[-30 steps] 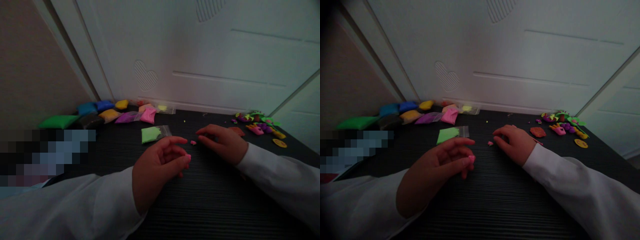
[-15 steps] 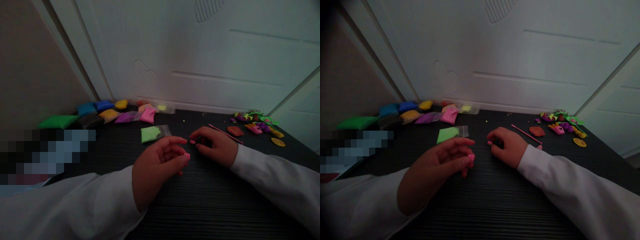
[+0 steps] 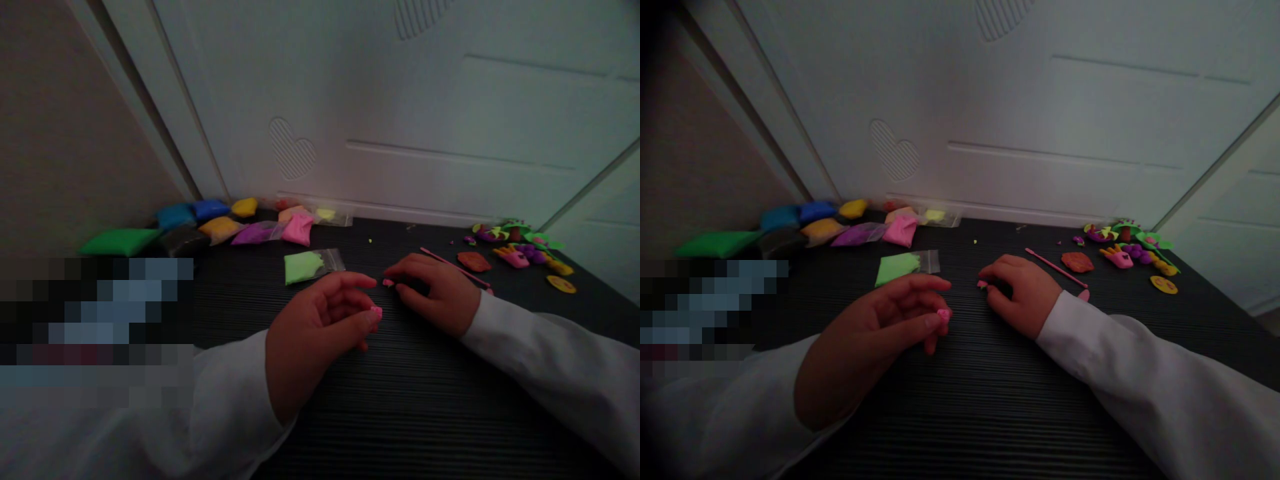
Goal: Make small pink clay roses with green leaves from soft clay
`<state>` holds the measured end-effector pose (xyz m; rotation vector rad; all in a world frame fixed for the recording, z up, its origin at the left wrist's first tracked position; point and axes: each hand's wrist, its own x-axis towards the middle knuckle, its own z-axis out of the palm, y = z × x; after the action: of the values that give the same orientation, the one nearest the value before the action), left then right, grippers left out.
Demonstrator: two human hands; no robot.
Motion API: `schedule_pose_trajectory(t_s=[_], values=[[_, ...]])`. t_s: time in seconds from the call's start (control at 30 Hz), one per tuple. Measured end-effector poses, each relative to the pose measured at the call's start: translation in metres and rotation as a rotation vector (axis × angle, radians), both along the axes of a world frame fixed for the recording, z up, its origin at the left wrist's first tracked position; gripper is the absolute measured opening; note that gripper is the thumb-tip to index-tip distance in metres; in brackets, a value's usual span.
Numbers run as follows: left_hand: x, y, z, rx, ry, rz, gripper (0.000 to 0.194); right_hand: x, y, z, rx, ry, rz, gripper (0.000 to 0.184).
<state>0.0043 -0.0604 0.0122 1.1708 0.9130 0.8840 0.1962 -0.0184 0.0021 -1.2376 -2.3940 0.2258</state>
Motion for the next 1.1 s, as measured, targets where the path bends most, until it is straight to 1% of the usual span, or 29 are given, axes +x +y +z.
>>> schedule_pose_trajectory(t_s=[0.1,0.2,0.3,0.5,0.7,0.8,0.9,1.0,1.1], values=[[0.000,0.000,0.001,-0.007,0.005,-0.003,0.032,0.001,0.000,-0.001,0.024,0.014,-0.019,0.024],[0.000,0.000,0.001,-0.012,0.014,0.010,0.032,0.001,-0.001,-0.001,0.033,0.001,0.015,0.021],[0.001,0.000,0.001,-0.014,0.013,0.017,0.033,0.001,-0.001,0.000,0.019,-0.014,0.025,0.022],[0.000,0.001,0.000,-0.012,0.015,0.008,0.032,0.001,0.003,-0.003,0.027,-0.025,-0.033,0.021],[0.000,0.001,-0.001,-0.011,0.008,-0.014,0.032,0.000,0.010,-0.007,-0.047,0.017,-0.133,0.018],[0.000,0.001,-0.002,0.000,0.004,-0.010,0.032,-0.001,0.011,-0.005,-0.090,0.084,-0.156,0.017],[0.000,0.001,-0.002,0.006,-0.003,-0.008,0.033,-0.004,0.005,0.003,-0.225,0.237,-0.159,0.017],[0.000,0.001,-0.001,0.005,-0.016,-0.002,0.034,-0.010,-0.009,0.013,-0.465,0.542,-0.092,0.018],[-0.001,0.000,0.000,-0.002,-0.039,-0.004,0.034,-0.019,-0.026,0.018,-0.677,0.826,-0.021,0.013]])
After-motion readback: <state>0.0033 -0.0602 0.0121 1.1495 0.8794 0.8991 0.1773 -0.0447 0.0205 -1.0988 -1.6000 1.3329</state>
